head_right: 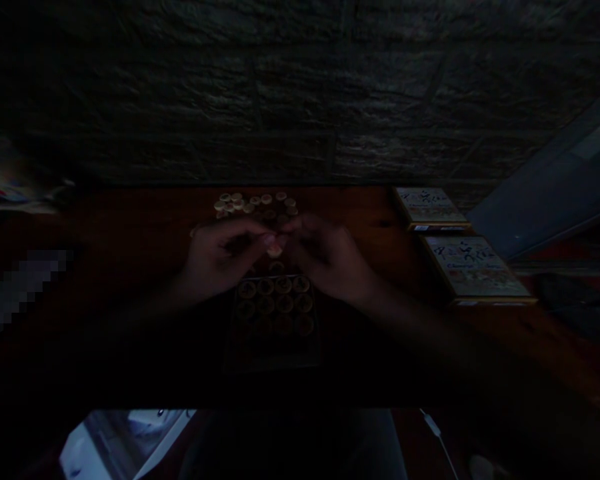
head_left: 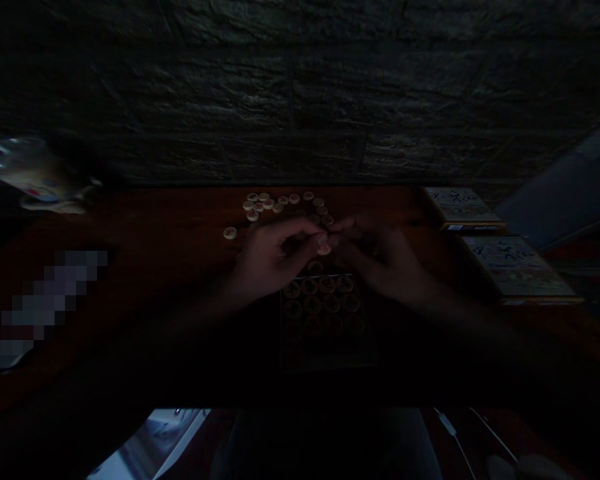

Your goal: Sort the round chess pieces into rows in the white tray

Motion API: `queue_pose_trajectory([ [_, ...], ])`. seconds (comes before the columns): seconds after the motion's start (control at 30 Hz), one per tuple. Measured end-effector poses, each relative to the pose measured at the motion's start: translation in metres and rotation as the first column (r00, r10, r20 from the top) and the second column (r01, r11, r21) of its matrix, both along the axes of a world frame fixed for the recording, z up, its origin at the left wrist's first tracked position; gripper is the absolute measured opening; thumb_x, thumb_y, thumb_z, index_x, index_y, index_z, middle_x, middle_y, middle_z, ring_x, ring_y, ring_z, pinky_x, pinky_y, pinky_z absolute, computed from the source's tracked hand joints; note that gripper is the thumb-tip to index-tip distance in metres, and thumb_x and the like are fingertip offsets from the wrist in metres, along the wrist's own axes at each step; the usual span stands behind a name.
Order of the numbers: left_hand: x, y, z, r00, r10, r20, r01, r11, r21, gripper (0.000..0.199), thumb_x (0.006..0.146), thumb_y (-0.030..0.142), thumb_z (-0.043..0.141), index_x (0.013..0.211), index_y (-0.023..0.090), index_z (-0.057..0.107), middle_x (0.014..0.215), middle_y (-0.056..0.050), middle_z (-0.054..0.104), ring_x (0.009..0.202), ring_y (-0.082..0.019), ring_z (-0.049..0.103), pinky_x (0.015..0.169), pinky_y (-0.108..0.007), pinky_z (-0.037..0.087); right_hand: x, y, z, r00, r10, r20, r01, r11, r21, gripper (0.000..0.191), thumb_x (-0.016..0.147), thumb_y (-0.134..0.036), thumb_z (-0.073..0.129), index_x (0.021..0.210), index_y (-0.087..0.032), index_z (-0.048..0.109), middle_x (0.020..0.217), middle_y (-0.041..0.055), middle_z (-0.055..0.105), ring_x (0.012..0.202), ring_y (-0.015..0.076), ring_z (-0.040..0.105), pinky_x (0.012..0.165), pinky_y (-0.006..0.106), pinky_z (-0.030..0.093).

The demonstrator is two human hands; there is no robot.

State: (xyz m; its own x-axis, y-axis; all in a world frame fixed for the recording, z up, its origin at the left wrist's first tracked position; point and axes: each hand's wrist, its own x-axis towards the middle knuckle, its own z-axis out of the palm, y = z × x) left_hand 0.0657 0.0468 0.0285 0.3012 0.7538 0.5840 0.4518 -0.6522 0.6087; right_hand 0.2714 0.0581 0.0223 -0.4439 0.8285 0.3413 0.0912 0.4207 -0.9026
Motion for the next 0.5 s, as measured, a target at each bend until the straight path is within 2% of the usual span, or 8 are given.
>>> queue_pose_trajectory([
  [0.07,0.0010,-0.0010,-0.0009,1.000,0.010,0.003,-0.010,1.000,-0.016,0.013,0.095,0.027,0.066,0.091,0.019,0.076,0.086,-0.001,0.079,0.076,-0.013,0.072,0.069,-0.020,0.056,-0.0015,0.0002,-0.0002,1.000,-0.023,-0.011,0.022,1.000,-0.022,0.023,0.095,-0.042,0.065,0.097,-0.019,0.067,0.083,0.0021,0.073,0.068,0.0134,0.067,0.061,0.025,0.054],
  [0.13,0.0025,-0.0018,-0.0022,0.999,0.031,0.037,-0.030,0.999,-0.044,0.014,0.095,0.030,0.066,0.096,0.020,0.076,0.088,-0.002,0.079,0.076,-0.014,0.073,0.069,-0.022,0.058,-0.0030,-0.0003,0.0010,0.999,-0.042,-0.035,0.041,0.998,-0.038,0.026,0.094,-0.044,0.066,0.094,-0.019,0.068,0.075,0.0001,0.071,0.060,0.0116,0.064,0.056,0.024,0.052],
  [0.27,0.0053,-0.0016,-0.0025,0.988,0.039,0.147,-0.022,0.994,-0.110,0.017,0.096,0.031,0.066,0.104,0.020,0.076,0.095,-0.003,0.080,0.080,-0.016,0.076,0.072,-0.025,0.062,-0.0050,-0.0028,0.0047,0.997,-0.059,-0.053,0.058,0.998,-0.015,0.029,0.086,-0.044,0.076,0.098,-0.019,0.070,0.078,0.0000,0.073,0.064,0.0124,0.067,0.059,0.024,0.053],
  [0.37,0.0057,-0.0007,-0.0006,0.984,0.000,0.180,0.024,0.991,-0.133,0.017,0.095,0.028,0.068,0.107,0.021,0.076,0.106,-0.004,0.080,0.092,-0.018,0.076,0.084,-0.030,0.063,-0.0048,-0.0037,0.0066,0.993,-0.104,-0.049,0.105,0.994,0.010,0.031,0.082,-0.044,0.080,0.100,-0.020,0.071,0.078,0.0005,0.075,0.064,0.0131,0.068,0.060,0.025,0.055],
  [0.5,0.0052,-0.0005,0.0003,0.976,-0.095,0.198,0.129,0.978,-0.164,0.023,0.094,0.024,0.068,0.117,0.023,0.074,0.115,-0.004,0.078,0.099,-0.020,0.076,0.089,-0.033,0.063,-0.0028,-0.0038,0.0079,0.985,-0.171,-0.039,0.172,0.984,0.043,0.027,0.085,-0.046,0.076,0.097,-0.022,0.075,0.078,0.0010,0.076,0.061,0.0144,0.069,0.056,0.026,0.055],
])
